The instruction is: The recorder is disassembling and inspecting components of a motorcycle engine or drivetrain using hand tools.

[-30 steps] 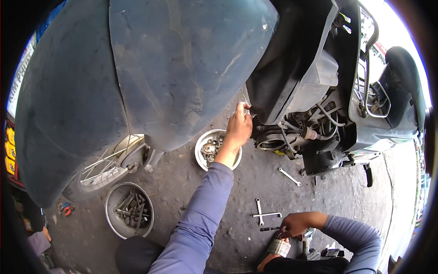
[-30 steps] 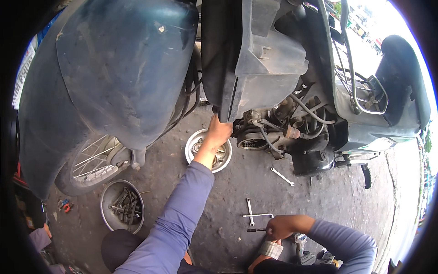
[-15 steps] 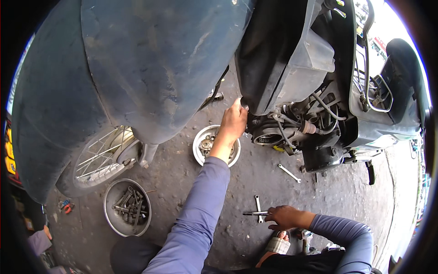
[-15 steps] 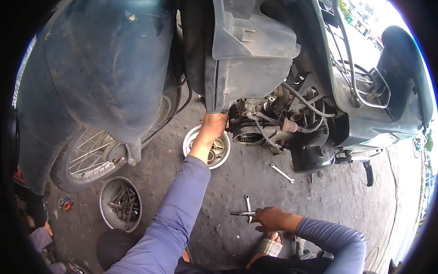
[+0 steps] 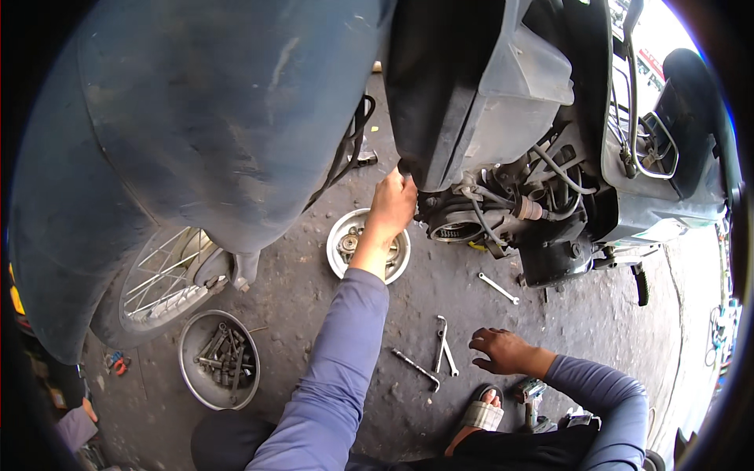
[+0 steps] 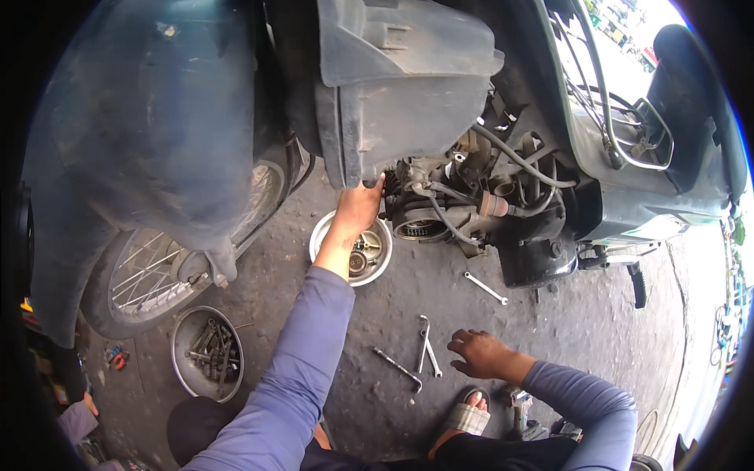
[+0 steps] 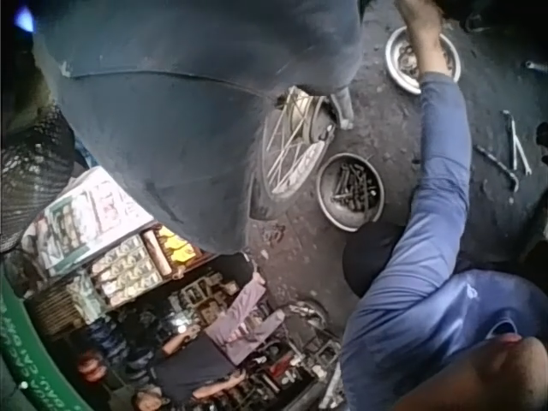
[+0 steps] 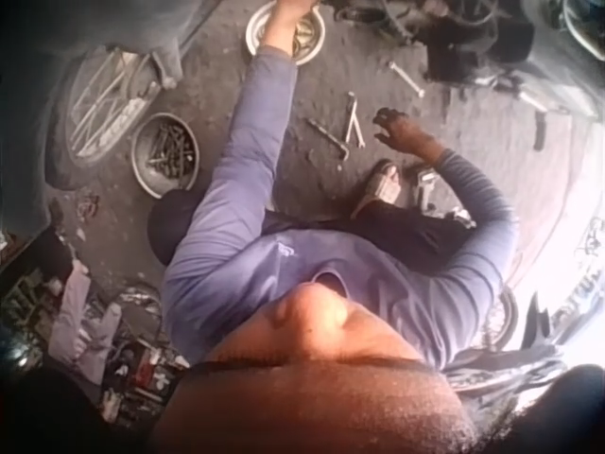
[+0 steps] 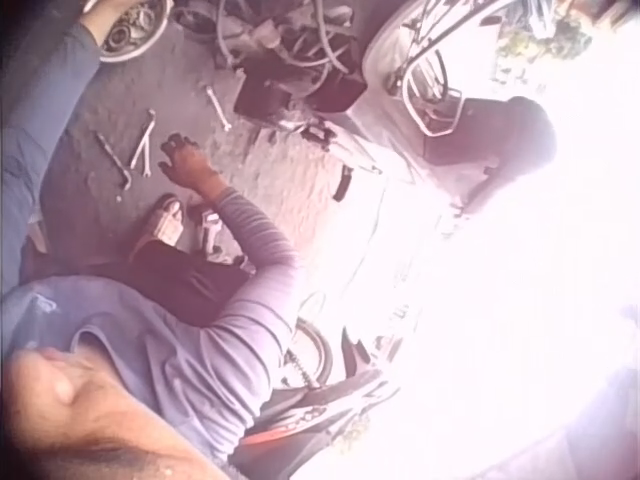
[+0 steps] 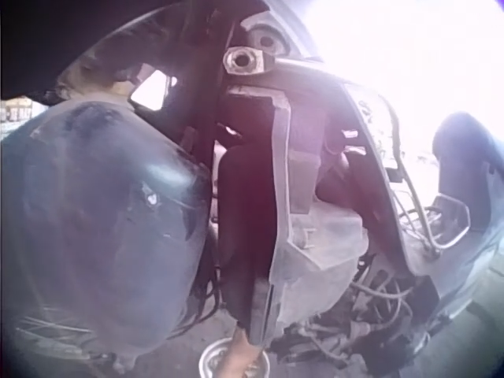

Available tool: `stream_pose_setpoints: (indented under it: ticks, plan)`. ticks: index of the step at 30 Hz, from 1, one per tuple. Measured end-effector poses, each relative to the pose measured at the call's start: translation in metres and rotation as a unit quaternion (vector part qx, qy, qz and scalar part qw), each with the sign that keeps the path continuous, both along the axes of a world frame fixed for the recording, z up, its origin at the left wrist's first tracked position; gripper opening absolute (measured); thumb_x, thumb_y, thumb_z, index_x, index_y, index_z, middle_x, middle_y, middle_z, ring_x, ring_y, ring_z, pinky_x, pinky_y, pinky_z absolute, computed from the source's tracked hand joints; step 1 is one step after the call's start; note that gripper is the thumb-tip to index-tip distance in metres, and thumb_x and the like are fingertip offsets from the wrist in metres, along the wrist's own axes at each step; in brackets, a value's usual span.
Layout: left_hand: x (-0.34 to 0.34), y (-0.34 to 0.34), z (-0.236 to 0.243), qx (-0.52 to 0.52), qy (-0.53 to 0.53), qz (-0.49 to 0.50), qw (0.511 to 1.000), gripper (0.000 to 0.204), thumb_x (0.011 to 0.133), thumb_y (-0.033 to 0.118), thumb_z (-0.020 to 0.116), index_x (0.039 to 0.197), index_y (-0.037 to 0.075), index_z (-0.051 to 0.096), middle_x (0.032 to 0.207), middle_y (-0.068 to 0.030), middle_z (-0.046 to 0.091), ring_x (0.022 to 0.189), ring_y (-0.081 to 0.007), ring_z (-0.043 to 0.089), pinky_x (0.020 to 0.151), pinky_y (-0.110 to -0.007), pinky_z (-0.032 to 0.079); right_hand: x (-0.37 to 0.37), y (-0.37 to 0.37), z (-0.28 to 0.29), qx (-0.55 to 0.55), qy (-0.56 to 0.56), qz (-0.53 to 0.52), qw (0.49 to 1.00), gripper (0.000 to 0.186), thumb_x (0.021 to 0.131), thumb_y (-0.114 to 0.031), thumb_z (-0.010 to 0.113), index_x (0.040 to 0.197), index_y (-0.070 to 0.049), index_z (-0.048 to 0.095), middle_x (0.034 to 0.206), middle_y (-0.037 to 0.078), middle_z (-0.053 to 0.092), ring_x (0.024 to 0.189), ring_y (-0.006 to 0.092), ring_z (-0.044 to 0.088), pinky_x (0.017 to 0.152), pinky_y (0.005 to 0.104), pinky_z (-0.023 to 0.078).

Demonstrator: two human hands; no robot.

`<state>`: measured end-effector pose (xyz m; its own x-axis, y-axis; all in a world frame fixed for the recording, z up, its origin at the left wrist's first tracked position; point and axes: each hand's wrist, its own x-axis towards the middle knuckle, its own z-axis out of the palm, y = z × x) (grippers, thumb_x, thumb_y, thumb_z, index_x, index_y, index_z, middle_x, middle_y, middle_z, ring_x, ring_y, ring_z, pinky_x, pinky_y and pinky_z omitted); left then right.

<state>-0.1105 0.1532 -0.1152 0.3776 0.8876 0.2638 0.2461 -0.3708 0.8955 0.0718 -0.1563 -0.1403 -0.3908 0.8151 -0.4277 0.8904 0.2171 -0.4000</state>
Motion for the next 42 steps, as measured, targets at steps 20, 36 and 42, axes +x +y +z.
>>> stream_pose_setpoints:
  ticks: [20, 36, 42]
  plan:
    - [-0.033, -0.034, -0.033, -0.130, -0.151, -0.071, 0.977, 0.032, 0.097, 0.026, 0.046, 0.079, 0.002, 0.055, 0.067, 0.0009, 0.053, 0.061, -0.0078, 0.049, 0.057, -0.026, 0.040, 0.011, 0.010, 0.001, -0.054, -0.080, 0.002, 0.995, 0.037, 0.087, -0.031, 0.061, 0.114, -0.005, 0.060, 0.109, 0.015, 0.059, 0.104, 0.0340, 0.059, 0.090, 0.0431, 0.048]
    - [-0.002, -0.056, -0.001, -0.101, -0.159, 0.039, 0.981, 0.015, 0.096, 0.014, 0.049, 0.105, 0.003, 0.050, 0.065, -0.0026, 0.054, 0.053, -0.0088, 0.046, 0.051, -0.027, 0.037, 0.007, 0.006, 0.007, -0.100, -0.138, 0.016, 0.985, 0.037, 0.087, -0.032, 0.062, 0.113, -0.006, 0.060, 0.109, 0.016, 0.060, 0.104, 0.0339, 0.060, 0.090, 0.0430, 0.048]
    - [-0.012, -0.051, -0.014, -0.183, -0.136, 0.006, 0.974, 0.010, 0.097, 0.013, 0.048, 0.102, 0.005, 0.051, 0.065, -0.0012, 0.054, 0.048, -0.0065, 0.045, 0.041, -0.026, 0.035, 0.010, 0.005, 0.009, -0.082, -0.127, 0.008, 0.989, 0.037, 0.087, -0.032, 0.061, 0.113, -0.006, 0.060, 0.109, 0.015, 0.060, 0.104, 0.0331, 0.060, 0.090, 0.0426, 0.048]
